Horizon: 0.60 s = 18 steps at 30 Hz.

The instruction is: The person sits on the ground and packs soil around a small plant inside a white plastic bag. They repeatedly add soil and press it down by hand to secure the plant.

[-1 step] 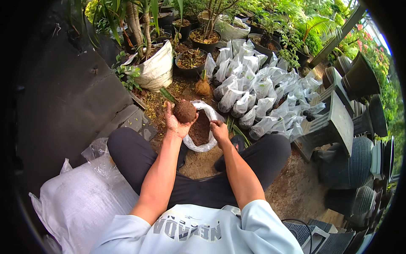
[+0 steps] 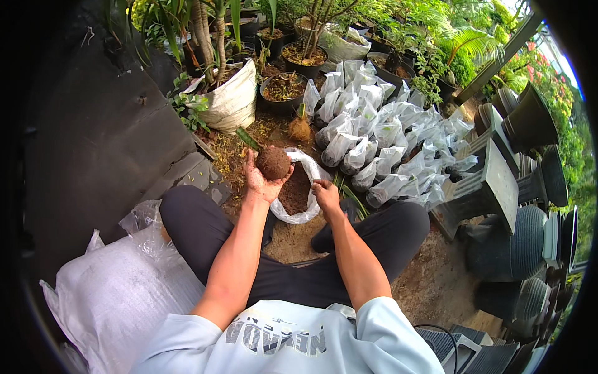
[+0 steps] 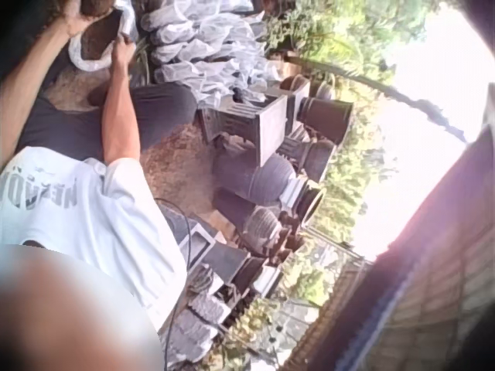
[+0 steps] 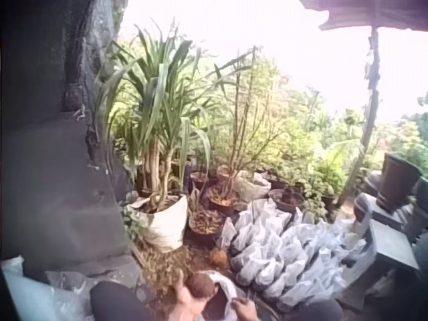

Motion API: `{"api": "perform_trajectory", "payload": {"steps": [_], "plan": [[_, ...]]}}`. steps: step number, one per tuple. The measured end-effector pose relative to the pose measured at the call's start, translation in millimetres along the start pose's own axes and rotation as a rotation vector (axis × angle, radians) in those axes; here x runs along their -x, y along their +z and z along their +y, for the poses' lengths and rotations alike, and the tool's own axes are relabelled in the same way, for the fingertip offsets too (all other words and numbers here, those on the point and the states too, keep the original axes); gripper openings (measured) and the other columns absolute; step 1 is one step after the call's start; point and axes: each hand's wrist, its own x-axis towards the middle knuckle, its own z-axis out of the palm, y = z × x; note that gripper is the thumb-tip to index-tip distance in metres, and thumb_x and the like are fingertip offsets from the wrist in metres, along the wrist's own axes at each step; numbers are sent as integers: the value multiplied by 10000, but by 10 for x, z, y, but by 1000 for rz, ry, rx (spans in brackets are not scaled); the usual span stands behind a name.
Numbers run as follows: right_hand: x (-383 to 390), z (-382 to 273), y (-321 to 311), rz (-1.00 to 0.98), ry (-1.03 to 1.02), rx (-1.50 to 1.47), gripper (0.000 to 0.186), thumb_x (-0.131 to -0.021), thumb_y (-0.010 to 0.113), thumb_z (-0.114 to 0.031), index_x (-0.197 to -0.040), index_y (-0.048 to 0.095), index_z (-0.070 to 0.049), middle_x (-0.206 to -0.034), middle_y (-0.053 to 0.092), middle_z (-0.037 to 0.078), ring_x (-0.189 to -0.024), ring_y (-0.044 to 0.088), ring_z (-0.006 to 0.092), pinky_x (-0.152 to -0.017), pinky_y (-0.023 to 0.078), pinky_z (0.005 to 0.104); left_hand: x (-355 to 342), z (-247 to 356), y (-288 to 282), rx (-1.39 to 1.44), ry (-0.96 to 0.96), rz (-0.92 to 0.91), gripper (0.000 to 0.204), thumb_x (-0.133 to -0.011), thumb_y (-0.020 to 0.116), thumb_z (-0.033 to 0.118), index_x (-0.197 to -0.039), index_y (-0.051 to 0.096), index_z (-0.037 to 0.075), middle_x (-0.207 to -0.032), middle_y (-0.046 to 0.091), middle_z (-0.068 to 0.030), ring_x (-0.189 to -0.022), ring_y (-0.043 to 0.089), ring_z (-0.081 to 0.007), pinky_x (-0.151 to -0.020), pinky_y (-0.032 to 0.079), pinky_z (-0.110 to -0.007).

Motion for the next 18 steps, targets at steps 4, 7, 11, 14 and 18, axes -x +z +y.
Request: {"api": "perform_trajectory", "payload": {"steps": [4,7,11,14,18], "plan": [[142,-137,-69,110,-24,-108,220,-921,580,-136,-1111,633,-40,-876,677,41,-742,619,125,-672,480,262,-18,9,53,106,-34,-11,617,-898,485,662,-1198,572,129,-1169,609,-137,-1045,612,-342,-816,538,-529],[243,-241,13,18,-56,-128,225,-930,577,-154,-1115,623,-34,-897,678,52,-766,634,140,-672,480,272,-38,-47,63,54,-24,24,596,-902,431,695,-1120,615,172,-1056,662,-85,-958,640,-297,-790,529,-511],[375,-342,238,-103,-47,-131,243,-930,570,-128,-1127,616,6,-881,654,62,-717,601,126,-652,466,259,-64,-36,47,106,-40,36,592,-907,420,694,-1102,615,170,-1035,665,-92,-925,645,-296,-773,528,-506],[464,-340,308,-102,34,-109,244,-927,568,-119,-1133,613,5,-880,651,62,-723,604,129,-650,467,258,-78,-9,33,95,5,5,590,-904,466,666,-1153,593,147,-1089,646,-114,-1021,622,-326,-802,539,-510],[527,-275,278,-96,57,-77,248,-924,558,-103,-1141,611,4,-881,650,63,-740,607,134,-652,470,258,-101,-28,44,103,-10,-42,586,-902,453,673,-1140,596,157,-1092,646,-116,-1005,629,-317,-812,534,-508]]}}
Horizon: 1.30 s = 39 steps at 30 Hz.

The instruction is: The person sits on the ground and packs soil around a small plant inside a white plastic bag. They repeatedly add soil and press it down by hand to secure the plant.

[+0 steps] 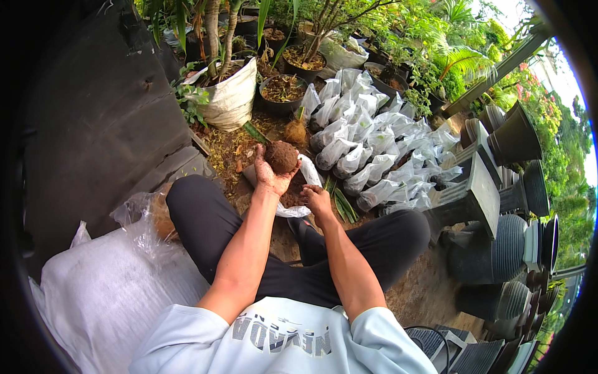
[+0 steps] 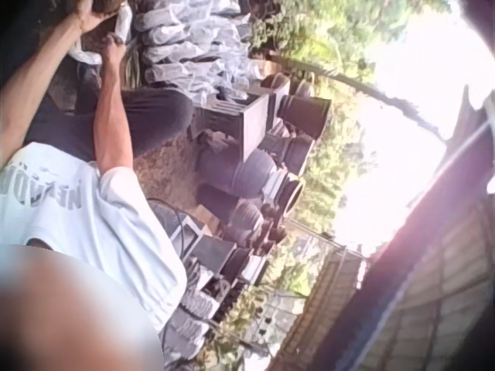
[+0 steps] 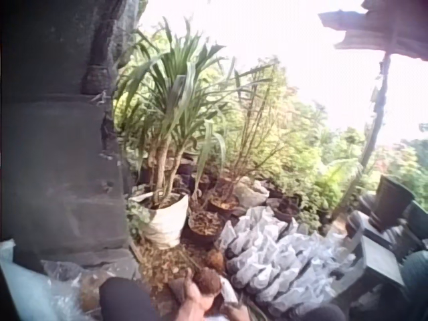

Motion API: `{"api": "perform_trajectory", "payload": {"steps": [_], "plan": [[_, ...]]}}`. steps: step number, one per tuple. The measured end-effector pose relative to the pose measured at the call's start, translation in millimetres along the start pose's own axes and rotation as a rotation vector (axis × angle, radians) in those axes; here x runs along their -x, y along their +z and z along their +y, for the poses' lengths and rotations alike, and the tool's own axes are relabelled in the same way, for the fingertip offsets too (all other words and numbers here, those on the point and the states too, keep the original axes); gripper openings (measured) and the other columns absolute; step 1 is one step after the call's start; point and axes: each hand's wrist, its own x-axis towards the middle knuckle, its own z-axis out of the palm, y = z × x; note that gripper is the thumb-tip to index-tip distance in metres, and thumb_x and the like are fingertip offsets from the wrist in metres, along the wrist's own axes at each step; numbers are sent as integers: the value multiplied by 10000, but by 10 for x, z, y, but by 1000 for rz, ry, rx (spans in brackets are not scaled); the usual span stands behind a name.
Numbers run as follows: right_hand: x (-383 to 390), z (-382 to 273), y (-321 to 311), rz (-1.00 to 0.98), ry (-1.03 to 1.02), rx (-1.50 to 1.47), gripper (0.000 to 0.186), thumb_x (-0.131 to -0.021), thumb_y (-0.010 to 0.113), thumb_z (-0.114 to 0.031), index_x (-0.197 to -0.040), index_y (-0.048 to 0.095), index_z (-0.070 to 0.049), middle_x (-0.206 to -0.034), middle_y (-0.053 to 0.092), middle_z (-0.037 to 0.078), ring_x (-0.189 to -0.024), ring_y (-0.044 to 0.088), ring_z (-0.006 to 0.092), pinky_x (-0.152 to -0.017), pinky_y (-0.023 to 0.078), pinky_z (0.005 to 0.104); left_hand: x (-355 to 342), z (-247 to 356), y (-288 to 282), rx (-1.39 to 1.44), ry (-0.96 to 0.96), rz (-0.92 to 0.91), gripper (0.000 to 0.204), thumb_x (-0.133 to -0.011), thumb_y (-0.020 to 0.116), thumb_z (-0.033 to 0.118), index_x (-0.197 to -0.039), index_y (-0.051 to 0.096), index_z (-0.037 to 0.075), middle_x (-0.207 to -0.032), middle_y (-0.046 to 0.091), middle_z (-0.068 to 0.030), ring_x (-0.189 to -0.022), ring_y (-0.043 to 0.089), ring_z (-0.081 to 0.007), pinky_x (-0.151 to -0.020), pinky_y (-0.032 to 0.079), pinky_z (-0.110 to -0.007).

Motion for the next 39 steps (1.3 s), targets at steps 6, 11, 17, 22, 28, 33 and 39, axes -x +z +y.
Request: {"api": "perform_trajectory", "payload": {"steps": [6,11,17,22,28,33,39], "plan": [[-21,-56,-85,84,-37,25,269,-926,568,-140,-1142,608,15,-884,662,74,-740,613,141,-656,468,267,-4,-2,16,-24,-16,63,609,-907,415,683,-1143,596,152,-1084,650,-123,-987,634,-317,-810,531,-514],[9,-57,-25,17,-15,24,262,-927,573,-153,-1128,606,13,-881,663,74,-730,621,149,-657,470,272,15,35,44,-10,-7,31,614,-909,405,687,-1152,595,157,-1065,655,-122,-967,640,-318,-809,532,-518],[20,-67,-15,73,29,74,250,-935,582,-154,-1130,604,2,-884,659,75,-730,634,158,-661,478,277,6,26,62,-26,5,45,599,-914,408,677,-1149,594,158,-1059,657,-118,-960,644,-318,-791,537,-518],[-9,-74,-46,-42,-15,-33,259,-944,582,-167,-1147,595,-7,-876,658,68,-739,637,156,-657,476,272,10,40,34,-14,8,2,593,-913,425,670,-1157,589,155,-1054,658,-116,-960,645,-317,-789,539,-517],[92,-7,-377,111,11,15,242,-944,564,-184,-1146,607,-59,-908,676,54,-777,653,161,-689,494,274,115,79,16,-45,-31,71,656,-902,440,678,-1208,563,110,-1126,629,-157,-993,629,-333,-778,555,-501],[54,-23,-365,110,-10,-36,227,-939,569,-193,-1123,614,-68,-881,680,45,-757,653,151,-694,495,288,332,57,-26,-64,21,106,674,-899,434,679,-1249,540,112,-1151,612,-136,-1006,622,-329,-783,553,-516],[29,63,-394,12,-57,-147,225,-936,581,-172,-1112,618,-37,-858,672,52,-723,641,139,-649,484,280,265,34,15,-90,-12,143,690,-891,456,678,-1256,520,95,-1165,594,-140,-1012,617,-332,-787,554,-509]]}}
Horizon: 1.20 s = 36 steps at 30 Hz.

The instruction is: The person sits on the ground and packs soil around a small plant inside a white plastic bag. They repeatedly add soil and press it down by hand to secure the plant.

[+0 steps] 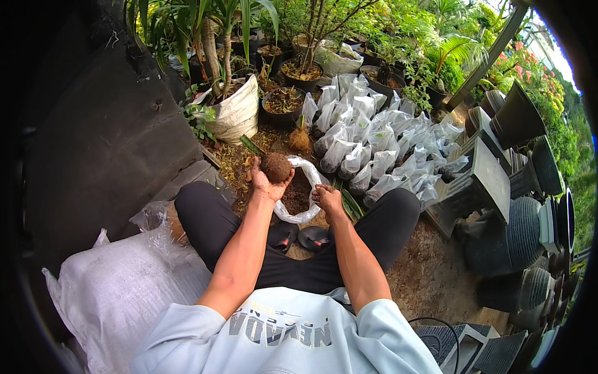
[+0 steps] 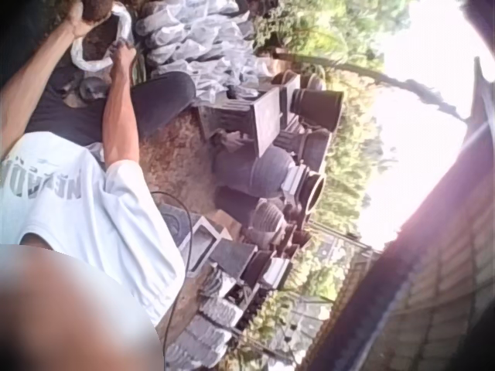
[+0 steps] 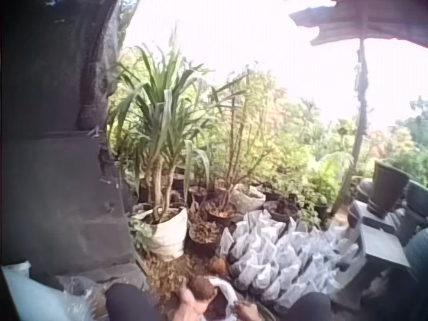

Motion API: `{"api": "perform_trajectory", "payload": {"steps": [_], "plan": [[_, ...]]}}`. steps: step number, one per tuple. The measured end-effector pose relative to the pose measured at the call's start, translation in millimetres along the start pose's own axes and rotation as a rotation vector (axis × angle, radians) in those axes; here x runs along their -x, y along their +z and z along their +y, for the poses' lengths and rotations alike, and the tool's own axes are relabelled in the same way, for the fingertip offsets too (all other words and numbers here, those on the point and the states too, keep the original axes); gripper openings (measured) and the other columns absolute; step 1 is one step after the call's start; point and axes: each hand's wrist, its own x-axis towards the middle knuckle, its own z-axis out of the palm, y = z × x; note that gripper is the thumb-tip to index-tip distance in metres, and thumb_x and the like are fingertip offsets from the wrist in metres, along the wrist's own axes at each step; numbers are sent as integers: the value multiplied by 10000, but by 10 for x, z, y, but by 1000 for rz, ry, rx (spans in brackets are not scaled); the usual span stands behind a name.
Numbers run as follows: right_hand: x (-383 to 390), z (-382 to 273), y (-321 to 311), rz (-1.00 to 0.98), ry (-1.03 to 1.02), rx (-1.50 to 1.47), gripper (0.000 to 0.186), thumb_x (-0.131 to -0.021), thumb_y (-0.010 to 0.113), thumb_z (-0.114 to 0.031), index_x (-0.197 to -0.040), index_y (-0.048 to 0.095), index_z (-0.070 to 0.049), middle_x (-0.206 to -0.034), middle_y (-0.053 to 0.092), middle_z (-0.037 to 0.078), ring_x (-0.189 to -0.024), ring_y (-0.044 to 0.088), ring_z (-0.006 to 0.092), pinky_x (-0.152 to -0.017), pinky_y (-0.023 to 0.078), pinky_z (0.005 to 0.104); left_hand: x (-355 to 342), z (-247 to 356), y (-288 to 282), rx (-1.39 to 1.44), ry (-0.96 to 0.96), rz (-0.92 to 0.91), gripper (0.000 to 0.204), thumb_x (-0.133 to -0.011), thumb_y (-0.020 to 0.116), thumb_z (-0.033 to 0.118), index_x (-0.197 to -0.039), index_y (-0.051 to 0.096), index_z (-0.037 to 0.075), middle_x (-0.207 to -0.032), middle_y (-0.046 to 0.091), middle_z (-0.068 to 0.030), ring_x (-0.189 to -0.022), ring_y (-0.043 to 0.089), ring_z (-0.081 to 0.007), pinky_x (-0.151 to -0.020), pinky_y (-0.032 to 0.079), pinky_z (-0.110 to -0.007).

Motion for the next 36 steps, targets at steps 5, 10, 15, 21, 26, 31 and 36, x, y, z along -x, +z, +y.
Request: {"api": "perform_trajectory", "payload": {"steps": [5,10,15,21,26,31,36], "plan": [[-68,83,-132,101,9,65,228,-941,577,-208,-1125,617,-80,-881,691,42,-719,656,141,-635,493,265,22,-61,-9,-29,-27,-43,677,-885,481,680,-1224,549,99,-1166,592,-154,-1037,617,-340,-792,555,-516],[-98,100,-17,77,62,70,221,-943,570,-147,-1122,632,-32,-863,675,58,-714,637,148,-664,488,273,72,-74,-82,-94,20,44,610,-920,449,648,-1189,575,115,-1139,609,-136,-1017,627,-340,-810,547,-512],[-180,14,230,-94,-75,5,229,-946,579,-195,-1137,618,-74,-905,672,37,-748,644,134,-692,491,266,53,-194,-107,-37,6,-9,624,-895,477,667,-1196,558,127,-1138,610,-139,-1026,622,-344,-814,538,-510],[-580,138,273,55,65,33,204,-921,584,-178,-1087,622,-66,-853,664,39,-715,632,133,-643,477,274,-155,-167,-118,-124,36,233,645,-894,473,667,-1236,531,122,-1143,603,-134,-996,625,-319,-802,541,-501],[-979,504,228,59,122,194,207,-891,585,-124,-1077,623,-40,-823,644,51,-670,610,131,-579,470,273,-403,-107,-170,-95,94,249,597,-904,478,641,-1205,548,130,-1126,607,-128,-977,628,-306,-797,543,-498],[-1111,887,91,102,230,450,236,-821,620,-132,-1021,672,-17,-806,662,92,-709,622,164,-635,484,309,-447,-167,-456,-106,119,395,567,-916,467,635,-1153,577,131,-1103,620,-122,-987,631,-309,-803,542,-507],[-1216,907,216,-41,-92,989,406,-765,608,-149,-1156,646,-46,-1059,662,259,-1036,627,393,-938,484,449,-564,-180,-582,-45,81,349,560,-919,465,628,-1141,584,128,-1115,620,-128,-1008,628,-323,-800,538,-515]]}}
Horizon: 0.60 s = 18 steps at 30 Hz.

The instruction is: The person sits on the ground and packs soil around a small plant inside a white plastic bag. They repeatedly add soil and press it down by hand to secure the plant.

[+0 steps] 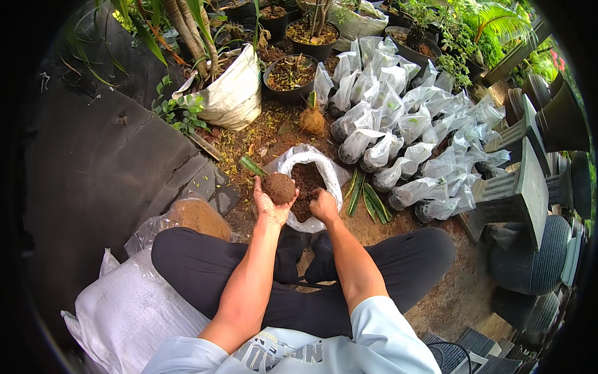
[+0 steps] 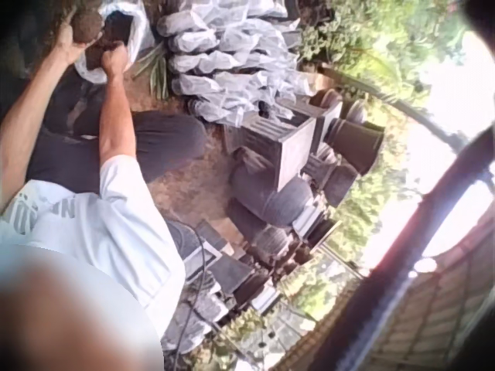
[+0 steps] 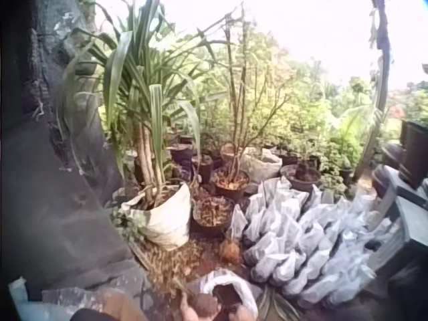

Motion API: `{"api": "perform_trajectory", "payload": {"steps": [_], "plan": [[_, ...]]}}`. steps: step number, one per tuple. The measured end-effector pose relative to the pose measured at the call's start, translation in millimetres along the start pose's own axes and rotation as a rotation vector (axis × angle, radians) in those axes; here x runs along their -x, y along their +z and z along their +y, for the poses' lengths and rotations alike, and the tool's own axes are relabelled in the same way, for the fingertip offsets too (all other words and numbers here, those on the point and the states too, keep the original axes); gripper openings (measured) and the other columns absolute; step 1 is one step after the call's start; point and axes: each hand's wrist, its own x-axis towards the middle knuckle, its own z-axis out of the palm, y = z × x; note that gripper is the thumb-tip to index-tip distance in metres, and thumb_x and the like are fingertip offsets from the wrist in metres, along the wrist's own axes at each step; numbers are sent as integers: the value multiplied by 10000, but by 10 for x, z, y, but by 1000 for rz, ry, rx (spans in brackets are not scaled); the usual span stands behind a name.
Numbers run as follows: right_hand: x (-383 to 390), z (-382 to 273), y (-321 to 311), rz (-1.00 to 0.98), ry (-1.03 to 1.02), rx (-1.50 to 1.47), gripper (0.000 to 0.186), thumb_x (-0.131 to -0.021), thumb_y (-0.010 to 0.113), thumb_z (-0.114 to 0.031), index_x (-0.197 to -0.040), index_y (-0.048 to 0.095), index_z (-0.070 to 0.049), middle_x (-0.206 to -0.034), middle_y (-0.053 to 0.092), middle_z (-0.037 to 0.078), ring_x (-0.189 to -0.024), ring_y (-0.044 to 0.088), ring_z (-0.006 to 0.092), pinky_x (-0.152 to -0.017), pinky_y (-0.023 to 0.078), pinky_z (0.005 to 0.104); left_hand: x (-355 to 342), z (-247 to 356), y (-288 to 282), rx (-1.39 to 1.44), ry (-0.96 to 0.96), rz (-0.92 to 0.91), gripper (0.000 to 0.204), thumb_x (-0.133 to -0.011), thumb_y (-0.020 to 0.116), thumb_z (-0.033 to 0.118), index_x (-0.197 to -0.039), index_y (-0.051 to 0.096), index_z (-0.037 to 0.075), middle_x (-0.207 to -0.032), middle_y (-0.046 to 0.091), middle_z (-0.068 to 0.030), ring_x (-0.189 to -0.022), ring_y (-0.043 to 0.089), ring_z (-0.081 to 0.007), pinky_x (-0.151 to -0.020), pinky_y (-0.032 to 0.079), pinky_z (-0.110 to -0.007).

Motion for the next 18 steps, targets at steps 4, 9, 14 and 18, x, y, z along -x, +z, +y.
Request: {"api": "perform_trajectory", "payload": {"steps": [4,9,14,18], "plan": [[-56,-163,43,12,-197,193,568,-829,608,-222,-1357,448,-87,-1417,415,255,-1247,468,436,-1030,420,479,-64,35,-26,28,-8,1,537,-932,453,604,-1153,574,130,-1126,616,-128,-1022,623,-333,-793,537,-518],[31,-28,206,-272,-275,593,668,-837,660,-301,-1434,405,-145,-1482,357,237,-1303,429,414,-1040,426,455,-163,49,-62,36,-45,100,532,-940,429,610,-1147,569,141,-1131,615,-139,-993,634,-332,-776,546,-506],[17,250,296,-281,-286,621,386,-753,677,-134,-1138,682,-124,-1235,599,206,-1057,631,360,-826,554,422,-157,58,-110,-8,-14,96,554,-942,428,618,-1118,585,117,-1062,642,-122,-953,647,-304,-772,548,-498],[-150,255,148,-161,-121,317,354,-735,662,-50,-1088,687,-65,-1067,645,204,-934,648,383,-814,539,445,-110,32,-115,-19,41,141,540,-937,443,618,-1110,588,127,-1050,642,-120,-938,650,-293,-785,542,-502]]}}
